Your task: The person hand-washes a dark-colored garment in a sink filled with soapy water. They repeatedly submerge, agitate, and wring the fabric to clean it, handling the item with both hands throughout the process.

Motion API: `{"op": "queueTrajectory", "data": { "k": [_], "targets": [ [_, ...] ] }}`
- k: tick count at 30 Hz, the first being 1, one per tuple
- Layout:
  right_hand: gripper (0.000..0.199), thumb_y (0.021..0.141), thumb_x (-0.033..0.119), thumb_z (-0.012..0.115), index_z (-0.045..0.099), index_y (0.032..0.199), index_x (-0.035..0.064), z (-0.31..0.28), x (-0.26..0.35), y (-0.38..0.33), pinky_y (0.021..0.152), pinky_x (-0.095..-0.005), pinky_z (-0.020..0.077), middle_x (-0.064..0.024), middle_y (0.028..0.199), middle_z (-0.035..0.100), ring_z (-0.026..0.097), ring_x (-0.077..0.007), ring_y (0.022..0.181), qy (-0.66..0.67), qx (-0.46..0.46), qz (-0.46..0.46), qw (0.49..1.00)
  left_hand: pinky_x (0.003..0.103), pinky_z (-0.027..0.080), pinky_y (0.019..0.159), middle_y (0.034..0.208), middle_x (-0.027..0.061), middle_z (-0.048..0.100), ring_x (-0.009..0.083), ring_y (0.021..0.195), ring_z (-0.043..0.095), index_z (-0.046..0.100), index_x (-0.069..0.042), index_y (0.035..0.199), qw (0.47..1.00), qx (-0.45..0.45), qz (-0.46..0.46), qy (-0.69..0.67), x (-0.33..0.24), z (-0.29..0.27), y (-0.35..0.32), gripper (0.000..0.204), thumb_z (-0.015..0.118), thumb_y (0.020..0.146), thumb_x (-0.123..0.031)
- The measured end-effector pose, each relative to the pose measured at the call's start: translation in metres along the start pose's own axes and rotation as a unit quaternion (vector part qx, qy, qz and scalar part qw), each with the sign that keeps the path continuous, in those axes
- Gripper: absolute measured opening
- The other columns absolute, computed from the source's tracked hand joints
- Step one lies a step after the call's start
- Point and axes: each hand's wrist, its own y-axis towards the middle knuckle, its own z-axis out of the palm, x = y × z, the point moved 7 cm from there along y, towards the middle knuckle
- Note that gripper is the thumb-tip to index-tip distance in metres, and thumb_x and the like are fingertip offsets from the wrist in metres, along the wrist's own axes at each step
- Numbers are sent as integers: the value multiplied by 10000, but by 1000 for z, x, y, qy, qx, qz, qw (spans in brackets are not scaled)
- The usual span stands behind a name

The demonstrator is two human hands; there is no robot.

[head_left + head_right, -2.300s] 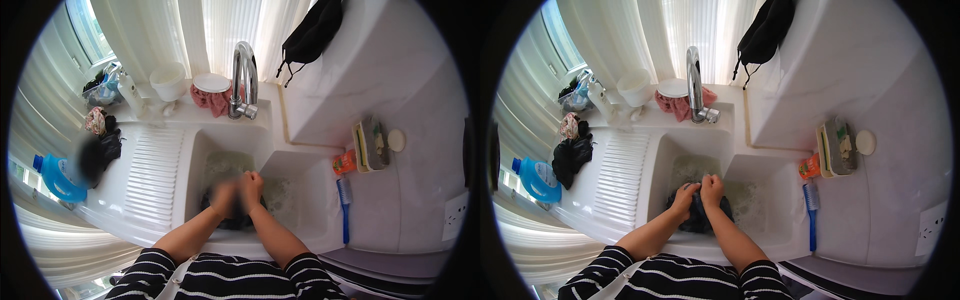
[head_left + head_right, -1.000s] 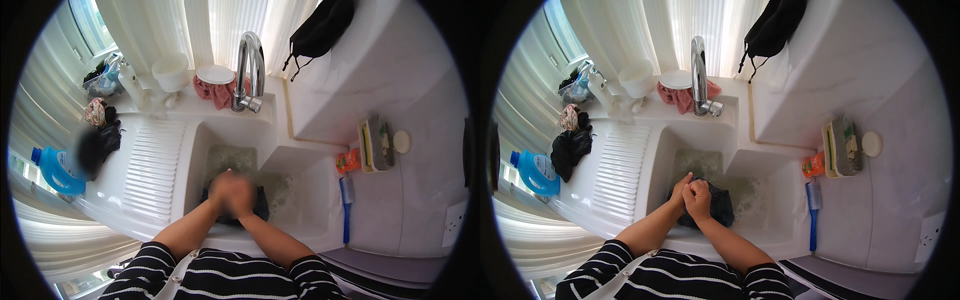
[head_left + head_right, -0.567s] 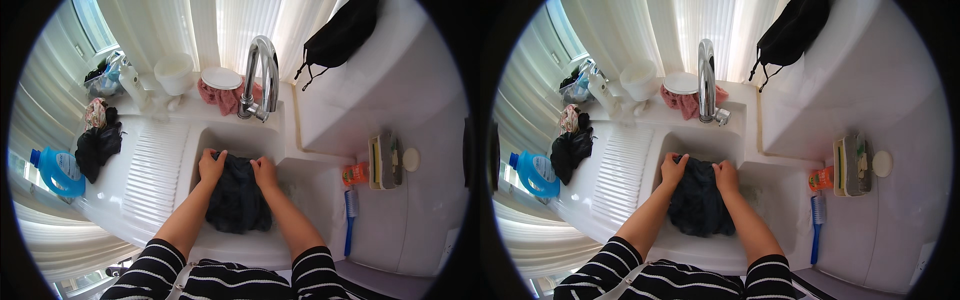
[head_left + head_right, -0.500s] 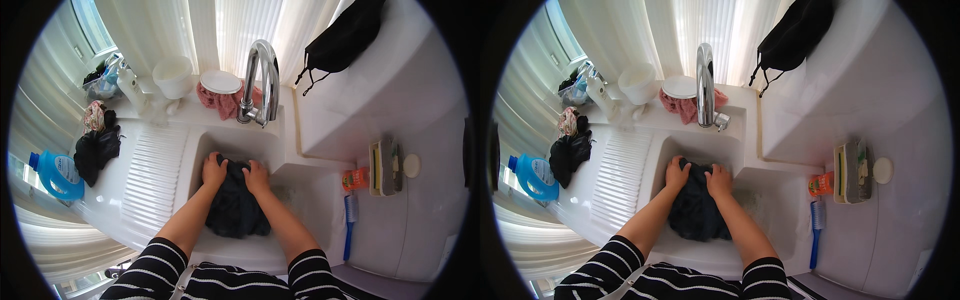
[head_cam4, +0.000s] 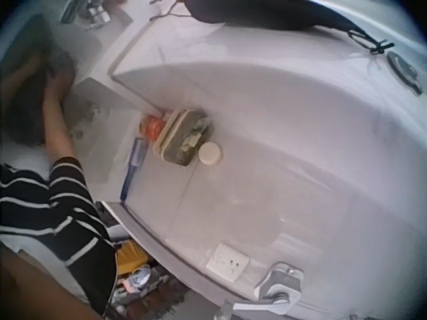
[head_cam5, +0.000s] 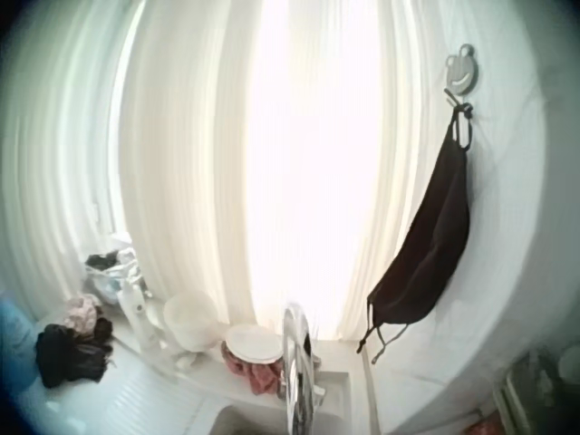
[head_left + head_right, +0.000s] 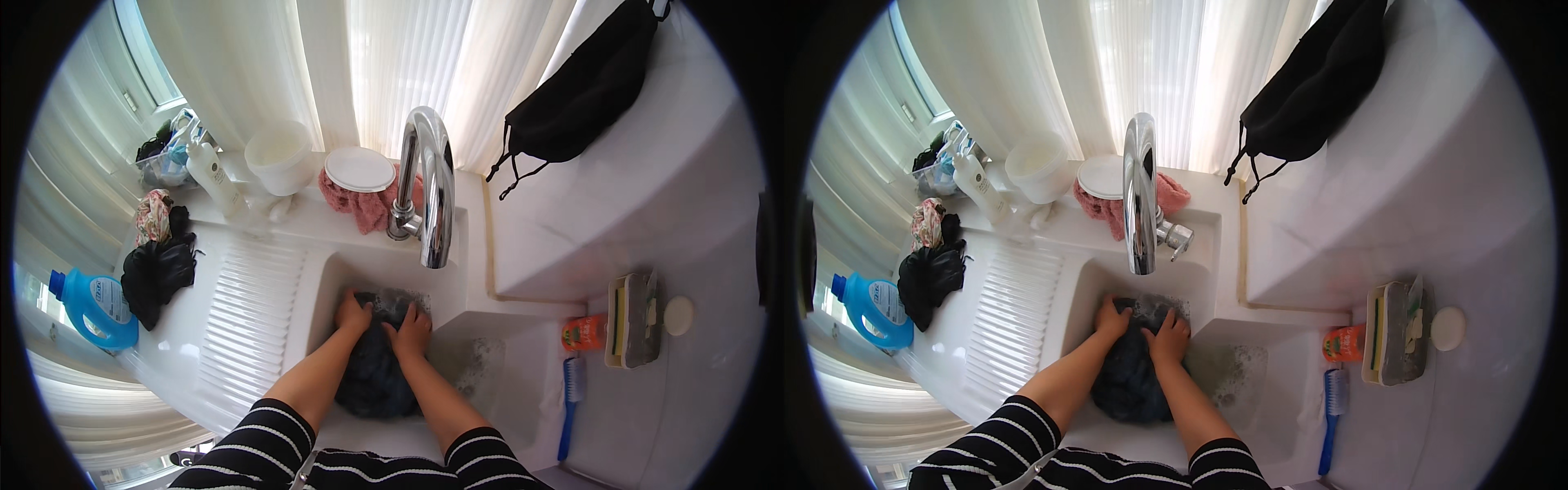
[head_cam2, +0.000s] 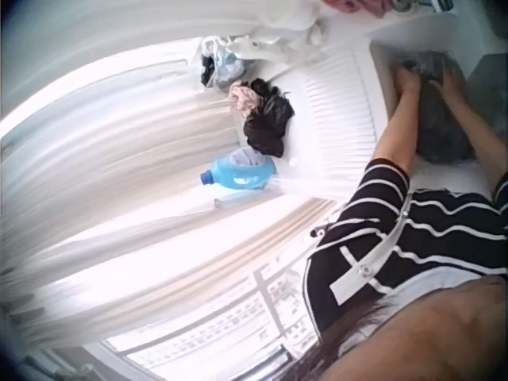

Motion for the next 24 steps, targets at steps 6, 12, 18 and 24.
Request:
{"op": "queueTrajectory", "data": {
  "k": [6, 12, 18, 24],
  "targets": [
    [491, 712, 412, 780, 637, 800, -49, -88, 3, -3, 727, -388, 495, -164, 728, 613, 604, -335, 706, 286, 97, 110, 947, 358, 518, 798, 987, 144, 654, 237, 935, 637, 604, -22, 1071, 862, 201, -95, -455, -67, -67, -85, 374, 726, 810, -260],
    [337, 694, 242, 769, 529, 648, 10, -172, 80, -74, 939, -397, 409, -167, 1339, 455, 499, -328, 1145, 248, -126, -239, 930, 322, 534, 674, 846, 74, 637, 196, 717, 633, 604, -22, 995, 741, 161, -181, -626, -60, -71, -135, 448, 578, 907, -460],
    [257, 708, 182, 704, 551, 744, -21, -120, 33, -70, 800, -386, 464, -166, 929, 588, 576, -321, 869, 379, -126, 19, 917, 306, 453, 800, 998, 90, 610, 184, 885, 567, 600, -45, 1034, 794, 182, -137, -564, -73, -64, -180, 330, 604, 880, -338],
    [252, 682, 174, 710, 564, 784, -4, -135, 94, -119, 822, -402, 463, -164, 932, 609, 574, -328, 899, 399, -157, -200, 881, 320, 473, 721, 874, 98, 594, 190, 785, 578, 584, -38, 960, 844, 124, -38, -521, -20, -46, -141, 293, 609, 871, -316]
  ]
}}
